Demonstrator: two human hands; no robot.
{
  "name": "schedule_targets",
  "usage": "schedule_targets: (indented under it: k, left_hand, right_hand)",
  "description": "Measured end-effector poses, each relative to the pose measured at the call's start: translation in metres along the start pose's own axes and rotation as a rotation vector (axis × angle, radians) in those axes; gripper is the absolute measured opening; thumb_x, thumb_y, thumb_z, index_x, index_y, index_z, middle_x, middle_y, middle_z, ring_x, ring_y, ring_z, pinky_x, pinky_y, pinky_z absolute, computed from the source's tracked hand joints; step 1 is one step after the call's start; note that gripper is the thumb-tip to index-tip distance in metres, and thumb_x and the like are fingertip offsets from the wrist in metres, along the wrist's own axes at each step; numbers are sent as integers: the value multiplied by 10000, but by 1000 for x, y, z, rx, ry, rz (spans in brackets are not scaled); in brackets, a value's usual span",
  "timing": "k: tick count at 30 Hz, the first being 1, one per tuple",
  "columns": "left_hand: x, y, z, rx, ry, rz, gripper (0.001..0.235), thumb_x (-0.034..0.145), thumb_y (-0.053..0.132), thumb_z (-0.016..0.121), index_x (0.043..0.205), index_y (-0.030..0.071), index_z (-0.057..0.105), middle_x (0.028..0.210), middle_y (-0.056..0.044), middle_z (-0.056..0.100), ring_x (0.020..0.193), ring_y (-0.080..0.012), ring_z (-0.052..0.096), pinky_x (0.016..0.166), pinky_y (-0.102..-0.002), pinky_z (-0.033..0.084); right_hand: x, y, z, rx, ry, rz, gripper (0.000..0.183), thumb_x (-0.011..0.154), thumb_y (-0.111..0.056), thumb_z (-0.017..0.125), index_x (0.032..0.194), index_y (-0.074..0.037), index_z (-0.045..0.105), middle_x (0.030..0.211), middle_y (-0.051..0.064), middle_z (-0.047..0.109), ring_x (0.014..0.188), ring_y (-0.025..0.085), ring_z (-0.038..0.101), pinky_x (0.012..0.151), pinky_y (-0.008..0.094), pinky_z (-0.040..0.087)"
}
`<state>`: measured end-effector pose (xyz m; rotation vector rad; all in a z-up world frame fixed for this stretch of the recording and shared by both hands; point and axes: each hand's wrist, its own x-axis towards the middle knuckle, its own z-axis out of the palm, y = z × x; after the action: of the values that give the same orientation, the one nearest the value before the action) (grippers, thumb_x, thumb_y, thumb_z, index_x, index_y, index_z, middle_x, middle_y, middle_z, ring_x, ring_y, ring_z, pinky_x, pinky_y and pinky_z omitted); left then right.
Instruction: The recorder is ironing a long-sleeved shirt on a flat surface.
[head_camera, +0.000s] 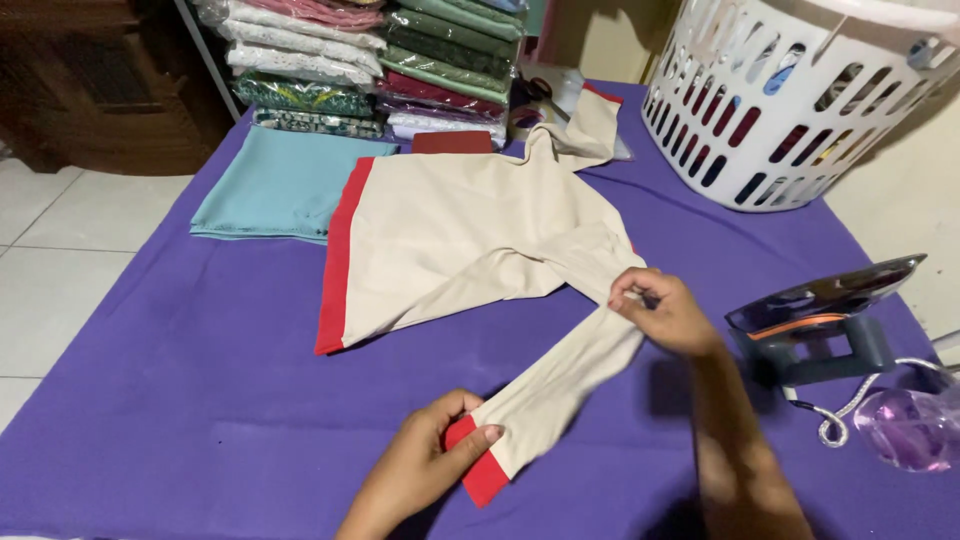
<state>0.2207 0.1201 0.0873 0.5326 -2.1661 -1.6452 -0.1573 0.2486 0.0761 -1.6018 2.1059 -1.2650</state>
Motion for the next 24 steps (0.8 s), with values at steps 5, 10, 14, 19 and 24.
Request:
schedule_targets:
  k: [5, 10, 14, 19, 24]
  left_hand:
    - [39, -31, -7, 85, 87, -106, 375, 865, 273, 793, 1145, 79, 637, 898, -104, 746, 837, -175, 700, 753, -320, 561]
    - [57, -94, -37, 372, 282, -163, 566, 765, 232, 870, 1235, 78, 594, 1098, -212, 736, 1043, -338, 716, 837, -401, 570]
    - [51, -97, -59, 394, 416, -187, 541, 781, 211, 837, 1261, 99, 615, 1130, -170, 750, 1063, -322, 727, 872, -414, 569]
    - [34, -81, -70, 491, 619, -33, 373, 895, 176, 738, 1225, 46, 625, 1145, -180, 737, 1082, -336, 712, 877, -428, 557]
    - [6, -49, -49, 512, 588, -173, 203, 984, 221, 622, 1109, 67, 665, 946, -169, 765, 893, -399, 723, 720, -491, 537]
  right_hand:
    - [26, -20, -3, -77, -124, -14, 126, 880, -211, 761, 899, -87, 739, 818, 52, 736, 838, 124, 625, 809, 302, 479]
    - [48, -22, 78, -464, -143, -80, 205, 807, -295, 819, 829, -97, 771, 755, 44, 753, 868, 305, 509, 864, 394, 372]
    - [56, -23, 110, -595, 31, -122, 210, 854, -320, 788, 904, -124, 730, 874, 36, 696, 936, 232, 599, 910, 429, 341]
    - [25, -72, 133, -563, 171, -429, 253, 848, -206, 758, 1065, -89, 703, 1073, 64, 649, 1074, 251, 595, 941, 458, 332]
    - [-30, -109, 167, -333, -126, -540, 177, 877, -184, 740, 1026, -110, 679, 1053, 37, 645, 1064, 226, 620, 941, 434, 395]
